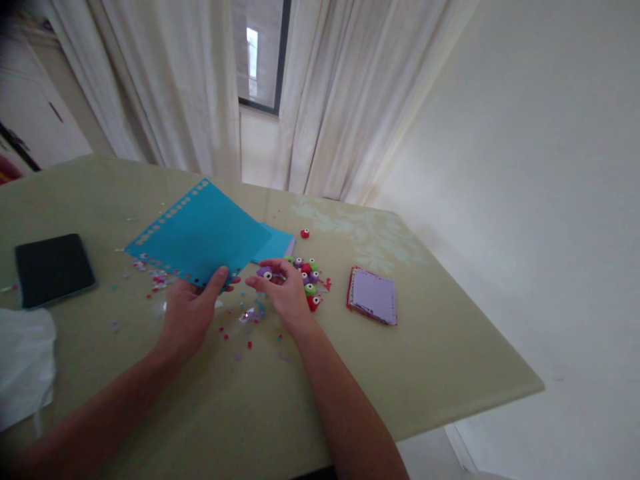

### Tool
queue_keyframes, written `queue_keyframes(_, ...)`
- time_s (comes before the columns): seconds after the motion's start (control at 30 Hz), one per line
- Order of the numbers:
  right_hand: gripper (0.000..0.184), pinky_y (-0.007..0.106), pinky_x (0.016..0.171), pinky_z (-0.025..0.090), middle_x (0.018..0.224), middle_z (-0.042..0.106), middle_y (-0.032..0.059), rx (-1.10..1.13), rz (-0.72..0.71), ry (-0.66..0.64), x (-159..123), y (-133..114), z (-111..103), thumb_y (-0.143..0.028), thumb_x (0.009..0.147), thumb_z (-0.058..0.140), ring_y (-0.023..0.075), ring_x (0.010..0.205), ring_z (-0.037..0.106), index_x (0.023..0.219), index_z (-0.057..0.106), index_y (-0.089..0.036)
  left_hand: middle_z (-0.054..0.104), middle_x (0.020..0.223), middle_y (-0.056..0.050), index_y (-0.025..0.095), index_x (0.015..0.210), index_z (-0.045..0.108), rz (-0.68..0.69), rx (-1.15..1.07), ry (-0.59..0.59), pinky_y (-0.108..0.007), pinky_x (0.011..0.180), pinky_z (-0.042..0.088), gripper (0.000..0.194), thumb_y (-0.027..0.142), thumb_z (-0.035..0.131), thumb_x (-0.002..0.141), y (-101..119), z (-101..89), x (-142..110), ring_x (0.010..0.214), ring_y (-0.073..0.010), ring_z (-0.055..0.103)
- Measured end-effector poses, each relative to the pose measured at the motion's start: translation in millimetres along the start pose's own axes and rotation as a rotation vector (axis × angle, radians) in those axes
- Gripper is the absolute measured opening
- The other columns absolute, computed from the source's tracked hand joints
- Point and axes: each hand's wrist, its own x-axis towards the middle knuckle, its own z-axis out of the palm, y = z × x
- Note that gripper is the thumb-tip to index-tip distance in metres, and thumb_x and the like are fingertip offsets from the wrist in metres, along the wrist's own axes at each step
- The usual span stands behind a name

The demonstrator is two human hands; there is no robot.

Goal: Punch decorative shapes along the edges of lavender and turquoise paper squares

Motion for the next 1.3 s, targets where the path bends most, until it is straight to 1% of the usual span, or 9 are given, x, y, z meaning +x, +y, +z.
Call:
queue_keyframes(0.13,0.049,0.026,0.058,0.037,0.075,0.064,-0.0034,0.075,0.029,-0.074,-3.3,-1.1,3.0,-0.047,0.063,0.103,0.0113,0.062,0.050,0.093,0.075,-0.021,0.085,0.086,-0.007,0.020,0.094,0.079,0.048,0.095,-0.064,-0.035,0.069,0.061,0.035,0.054,0.074,0.091,4.0,1.2,-4.8,0.076,-0.0274,0.080)
queue_keyframes(0.23,0.045,0.027,0.060,0.038,0.073,0.061,-0.0031,0.145,0.009,-0.108,-2.8,1.3,3.4,-0.056,0.071,0.097,0.0116,0.062,0.051,0.085,0.072,-0.020,0.086,0.089,-0.008,0.019,0.096,0.079,0.076,0.106,-0.081,-0.036,0.072,0.062,0.034,0.052,0.073,0.092,6.1,1.9,-5.9,0.078,-0.0277,0.081)
queue_keyframes(0.37,0.049,0.028,0.060,0.040,0.076,0.064,-0.0008,0.130,0.004,-0.101,-1.8,1.7,2.3,-0.063,0.073,0.094,0.0120,0.063,0.053,0.082,0.073,-0.019,0.086,0.087,-0.007,0.020,0.094,0.079,0.096,0.104,-0.085,-0.035,0.070,0.062,0.031,0.050,0.072,0.093,5.5,1.7,-5.3,0.077,-0.0271,0.081)
queue_keyframes(0.5,0.054,0.028,0.053,0.031,0.061,0.054,-0.0042,0.103,-0.011,-0.125,-1.7,0.1,1.4,-0.070,0.075,0.089,0.0105,0.054,0.042,0.072,0.068,-0.020,0.087,0.090,-0.008,0.020,0.098,0.080,0.106,0.124,-0.104,-0.036,0.074,0.062,0.032,0.051,0.071,0.095,4.2,1.1,-6.2,0.081,-0.0279,0.082)
queue_keyframes(0.73,0.065,0.029,0.048,0.017,0.053,0.045,-0.0077,0.032,0.007,-0.077,0.0,3.7,1.9,-0.078,0.069,0.089,0.0084,0.047,0.032,0.066,0.057,-0.022,0.087,0.097,-0.009,0.019,0.102,0.080,0.095,0.142,-0.200,-0.037,0.077,0.062,0.038,0.055,0.068,0.096,3.2,1.7,-7.9,0.085,-0.0289,0.082)
queue_keyframes(0.83,0.068,0.029,0.048,0.016,0.051,0.040,-0.0090,0.079,0.040,-0.082,0.5,4.5,2.0,-0.080,0.066,0.089,0.0083,0.047,0.030,0.064,0.051,-0.024,0.086,0.094,-0.009,0.020,0.102,0.078,0.048,0.106,-0.255,-0.037,0.072,0.062,0.042,0.060,0.070,0.094,0.3,2.6,-6.9,0.082,-0.0295,0.082)
queue_keyframes(0.9,0.069,0.029,0.048,0.017,0.052,0.039,-0.0091,0.122,0.073,-0.088,0.0,3.4,2.6,-0.079,0.064,0.091,0.0083,0.047,0.030,0.064,0.050,-0.024,0.086,0.091,-0.009,0.020,0.100,0.078,0.039,0.099,-0.266,-0.036,0.070,0.062,0.042,0.061,0.071,0.093,-1.2,2.9,-6.5,0.080,-0.0298,0.082)
queue_keyframes(1.07,0.070,0.028,0.050,0.019,0.056,0.038,-0.0094,0.181,0.117,-0.062,-2.7,-2.1,5.6,-0.075,0.054,0.097,0.0078,0.050,0.029,0.062,0.050,-0.024,0.086,0.093,-0.009,0.019,0.106,0.077,0.039,0.095,-0.286,-0.036,0.068,0.060,0.043,0.059,0.071,0.093,-0.7,2.7,-6.7,0.077,-0.0291,0.081)
queue_keyframes(1.3,0.067,0.030,0.050,0.014,0.053,0.036,-0.0093,0.127,0.102,-0.077,-3.6,-1.6,5.4,-0.068,0.053,0.100,0.0072,0.050,0.024,0.059,0.050,-0.023,0.086,0.093,-0.008,0.020,0.104,0.078,0.074,0.067,-0.311,-0.035,0.070,0.061,0.042,0.060,0.070,0.094,2.3,3.7,-6.0,0.078,-0.0278,0.081)
